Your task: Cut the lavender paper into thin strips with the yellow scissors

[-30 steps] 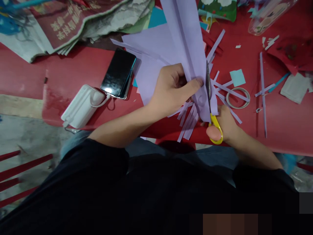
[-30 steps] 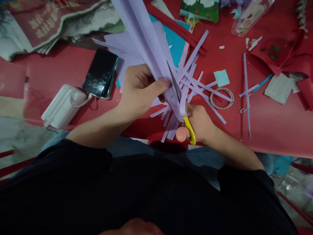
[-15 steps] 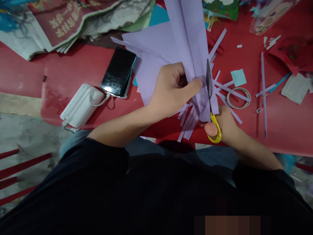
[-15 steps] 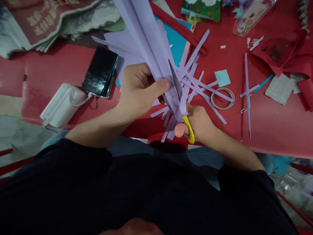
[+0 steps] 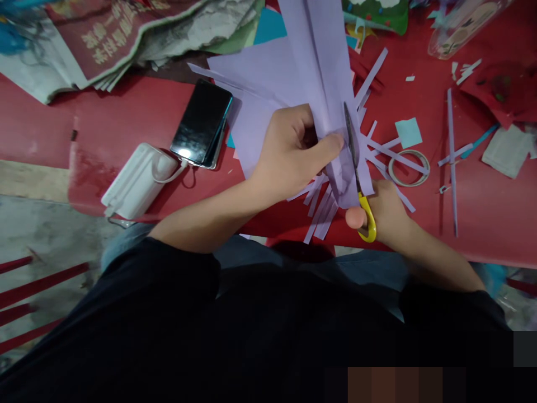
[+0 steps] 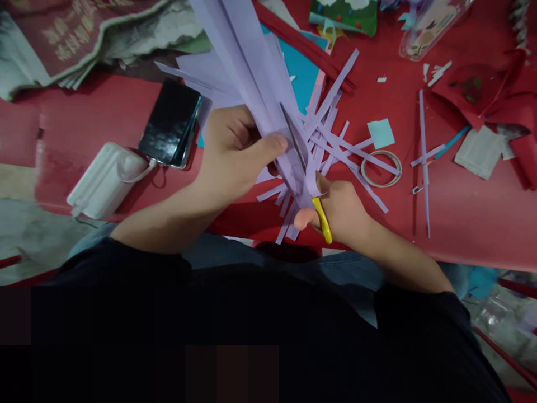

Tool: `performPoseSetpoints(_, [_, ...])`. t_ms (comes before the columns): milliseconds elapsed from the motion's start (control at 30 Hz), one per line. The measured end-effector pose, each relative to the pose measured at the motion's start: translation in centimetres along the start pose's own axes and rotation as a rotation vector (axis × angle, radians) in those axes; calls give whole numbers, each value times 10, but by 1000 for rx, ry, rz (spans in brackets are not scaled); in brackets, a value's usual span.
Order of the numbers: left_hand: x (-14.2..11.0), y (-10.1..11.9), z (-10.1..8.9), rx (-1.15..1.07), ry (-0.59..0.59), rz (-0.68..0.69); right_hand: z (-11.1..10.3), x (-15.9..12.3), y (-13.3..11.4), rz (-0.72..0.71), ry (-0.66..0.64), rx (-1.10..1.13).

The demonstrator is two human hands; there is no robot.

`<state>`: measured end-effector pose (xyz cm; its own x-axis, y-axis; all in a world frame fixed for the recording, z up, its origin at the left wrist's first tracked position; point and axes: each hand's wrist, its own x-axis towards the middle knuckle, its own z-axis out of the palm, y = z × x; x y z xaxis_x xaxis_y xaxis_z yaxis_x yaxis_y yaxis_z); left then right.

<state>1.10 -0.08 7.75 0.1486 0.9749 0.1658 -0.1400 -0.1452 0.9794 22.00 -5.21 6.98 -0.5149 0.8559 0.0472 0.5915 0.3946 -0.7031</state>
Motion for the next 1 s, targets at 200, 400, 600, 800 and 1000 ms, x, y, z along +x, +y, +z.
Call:
performPoseSetpoints(200, [2, -5, -1, -10, -15, -2, -3, 0, -3, 60, 32, 51])
performPoseSetpoints(400, [1, -2, -4, 65, -27, -85, -3, 1, -5, 48, -11, 55])
performPoseSetpoints(600, [4, -1, -7, 145, -74, -75, -2, 2, -7, 57, -85, 120])
performPoseSetpoints(800, [-4, 2, -4, 235, -118, -38, -1, 5, -5, 64, -12, 157])
performPoseSetpoints(1000, [-12, 2, -1, 271, -142, -22, 0, 6, -2, -46, 55, 112])
